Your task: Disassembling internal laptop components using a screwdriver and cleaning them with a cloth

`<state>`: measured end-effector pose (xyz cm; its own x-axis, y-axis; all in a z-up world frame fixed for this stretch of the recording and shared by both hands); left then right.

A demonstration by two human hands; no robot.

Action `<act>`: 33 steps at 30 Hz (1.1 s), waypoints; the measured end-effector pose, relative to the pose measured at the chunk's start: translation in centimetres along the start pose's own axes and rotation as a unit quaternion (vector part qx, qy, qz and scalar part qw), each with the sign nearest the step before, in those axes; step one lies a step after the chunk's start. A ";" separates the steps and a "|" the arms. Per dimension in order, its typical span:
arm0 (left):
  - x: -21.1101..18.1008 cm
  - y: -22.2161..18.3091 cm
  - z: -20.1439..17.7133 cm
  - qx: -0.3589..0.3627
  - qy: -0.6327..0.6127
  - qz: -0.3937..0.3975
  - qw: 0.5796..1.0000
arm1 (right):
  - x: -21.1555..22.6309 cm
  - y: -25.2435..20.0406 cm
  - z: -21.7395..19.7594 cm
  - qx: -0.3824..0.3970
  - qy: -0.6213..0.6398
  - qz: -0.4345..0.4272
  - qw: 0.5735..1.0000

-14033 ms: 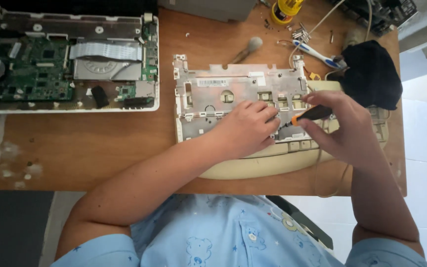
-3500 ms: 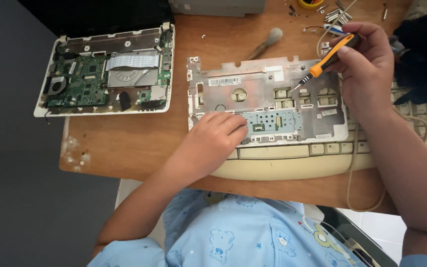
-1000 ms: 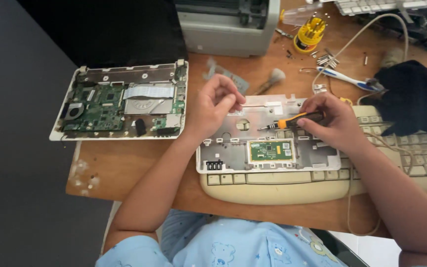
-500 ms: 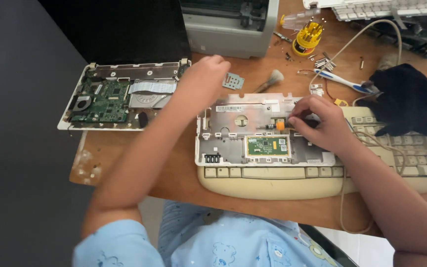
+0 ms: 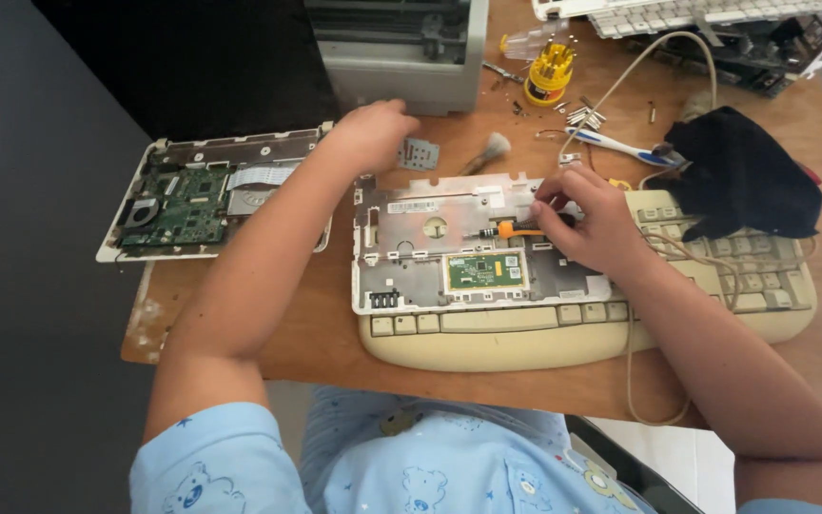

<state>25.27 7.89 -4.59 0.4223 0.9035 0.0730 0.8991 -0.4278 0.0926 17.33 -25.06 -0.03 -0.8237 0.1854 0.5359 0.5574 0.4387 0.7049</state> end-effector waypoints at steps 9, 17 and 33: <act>-5.6 -3.4 -12.1 -0.241 -0.306 0.055 0.919 | 2.4 1.0 -1.5 -0.020 -0.105 0.012 0.994; -9.2 -6.8 -4.7 -0.148 -0.924 -0.243 0.254 | 2.2 4.1 -11.9 0.012 -0.310 0.127 0.942; -11.5 -9.8 -4.6 0.005 -0.986 -0.063 0.156 | 6.5 5.7 -7.1 -0.114 -0.284 -0.060 0.950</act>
Point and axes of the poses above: each hand's wrist, its own y-axis towards the middle knuckle, its own z-axis out of the palm, x = y × z, the point moved 4 cm from there along y, towards the middle knuckle, and after that the axes turned 4 degrees about -x, right-handed, at the moved point
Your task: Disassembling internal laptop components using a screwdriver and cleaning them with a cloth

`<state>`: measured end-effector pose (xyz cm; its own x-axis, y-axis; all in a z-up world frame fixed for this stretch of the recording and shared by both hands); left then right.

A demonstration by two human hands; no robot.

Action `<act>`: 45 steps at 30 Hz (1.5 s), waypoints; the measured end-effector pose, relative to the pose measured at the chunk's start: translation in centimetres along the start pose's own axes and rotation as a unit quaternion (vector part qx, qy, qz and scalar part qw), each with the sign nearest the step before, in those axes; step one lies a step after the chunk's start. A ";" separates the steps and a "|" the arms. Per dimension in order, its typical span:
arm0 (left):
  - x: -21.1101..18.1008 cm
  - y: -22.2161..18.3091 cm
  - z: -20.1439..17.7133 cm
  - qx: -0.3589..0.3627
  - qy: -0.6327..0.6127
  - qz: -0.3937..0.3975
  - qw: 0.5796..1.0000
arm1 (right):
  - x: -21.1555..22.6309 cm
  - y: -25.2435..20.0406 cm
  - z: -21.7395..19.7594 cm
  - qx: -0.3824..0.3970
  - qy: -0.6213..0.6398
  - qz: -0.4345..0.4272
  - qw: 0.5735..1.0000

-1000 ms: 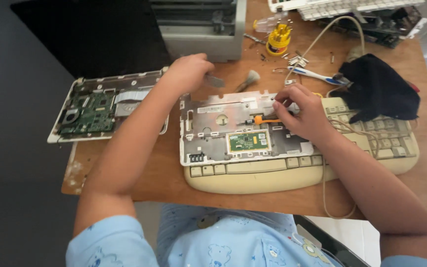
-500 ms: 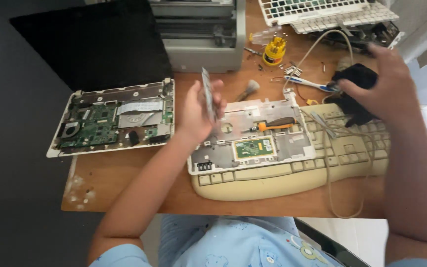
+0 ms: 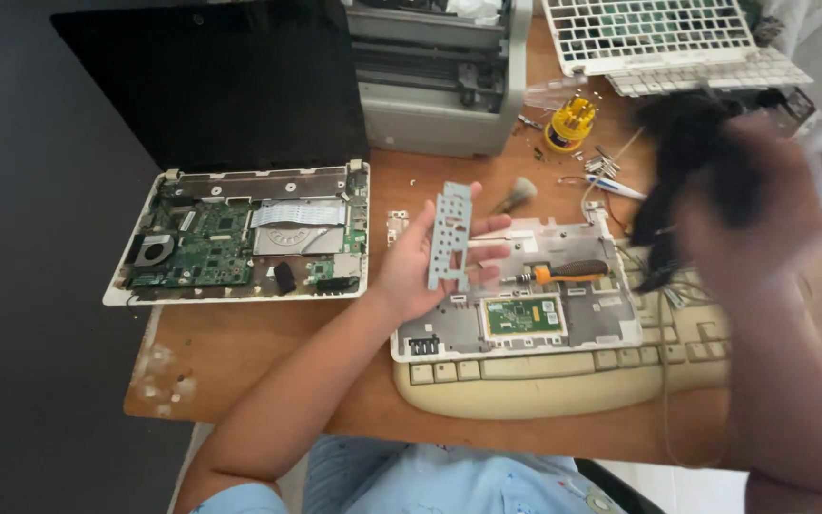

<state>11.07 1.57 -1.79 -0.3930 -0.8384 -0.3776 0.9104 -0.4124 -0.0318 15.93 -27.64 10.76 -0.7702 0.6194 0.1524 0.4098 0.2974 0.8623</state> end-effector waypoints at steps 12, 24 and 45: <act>6.9 1.6 -8.7 -0.101 0.207 0.039 0.972 | 8.5 -3.7 11.0 0.084 0.025 -0.193 0.977; 5.9 -1.0 -3.7 -0.019 0.298 0.019 0.954 | 8.6 -3.6 11.0 0.060 0.236 -0.146 0.959; 5.6 -0.9 -4.2 -0.018 0.275 0.056 0.960 | 9.2 -3.1 9.9 0.053 0.103 -0.222 0.968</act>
Point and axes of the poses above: each hand's wrist, its own y-axis towards the middle knuckle, its own z-axis out of the palm, x = y × z, the point moved 4 cm from there along y, towards the middle knuckle, and after that the axes turned 4 degrees about -x, right-handed, at the moved point
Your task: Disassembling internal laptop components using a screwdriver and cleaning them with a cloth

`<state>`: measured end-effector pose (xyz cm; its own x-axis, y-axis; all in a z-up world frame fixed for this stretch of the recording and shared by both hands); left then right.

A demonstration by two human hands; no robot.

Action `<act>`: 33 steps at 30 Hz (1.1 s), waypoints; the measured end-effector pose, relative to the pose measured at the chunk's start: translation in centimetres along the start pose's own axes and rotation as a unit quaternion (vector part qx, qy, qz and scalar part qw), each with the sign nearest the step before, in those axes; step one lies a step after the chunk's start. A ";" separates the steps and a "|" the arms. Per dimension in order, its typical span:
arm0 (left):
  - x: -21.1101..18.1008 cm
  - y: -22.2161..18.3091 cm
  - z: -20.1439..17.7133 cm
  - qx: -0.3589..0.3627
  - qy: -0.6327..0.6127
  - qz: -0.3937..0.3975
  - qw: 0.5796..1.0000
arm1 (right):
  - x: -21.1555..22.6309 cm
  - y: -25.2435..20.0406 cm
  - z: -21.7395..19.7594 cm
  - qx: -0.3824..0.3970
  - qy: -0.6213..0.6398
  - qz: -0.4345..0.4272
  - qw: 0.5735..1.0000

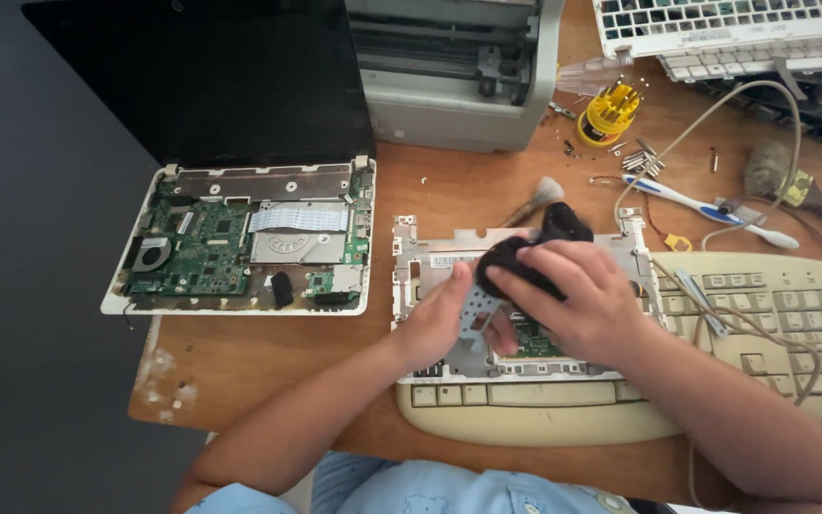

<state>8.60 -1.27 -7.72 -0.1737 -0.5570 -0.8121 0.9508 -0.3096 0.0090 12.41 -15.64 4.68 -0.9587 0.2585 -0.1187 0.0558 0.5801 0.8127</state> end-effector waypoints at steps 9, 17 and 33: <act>-1.3 0.0 0.9 0.028 0.024 0.026 0.999 | -1.1 -2.4 0.1 -0.027 0.034 0.017 0.999; -4.3 -0.1 1.5 0.006 0.036 0.052 0.998 | -2.0 -2.7 -0.3 -0.012 -0.013 0.022 1.000; -4.4 0.0 2.0 -0.016 0.038 0.020 0.999 | 0.9 0.2 0.8 0.020 0.035 -0.020 0.999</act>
<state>8.86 -0.36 -2.94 -0.1169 -0.5076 -0.8536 0.9644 -0.2632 0.0244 11.79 -14.68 4.29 -0.9777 0.1800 -0.1086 0.0270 0.6196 0.7845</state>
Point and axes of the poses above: each hand's wrist, its own y-axis towards the middle knuckle, its own z-axis out of the palm, x = y × z, the point moved 4 cm from there along y, towards the middle knuckle, and after that the axes turned 4 degrees about -x, right-handed, at the moved point
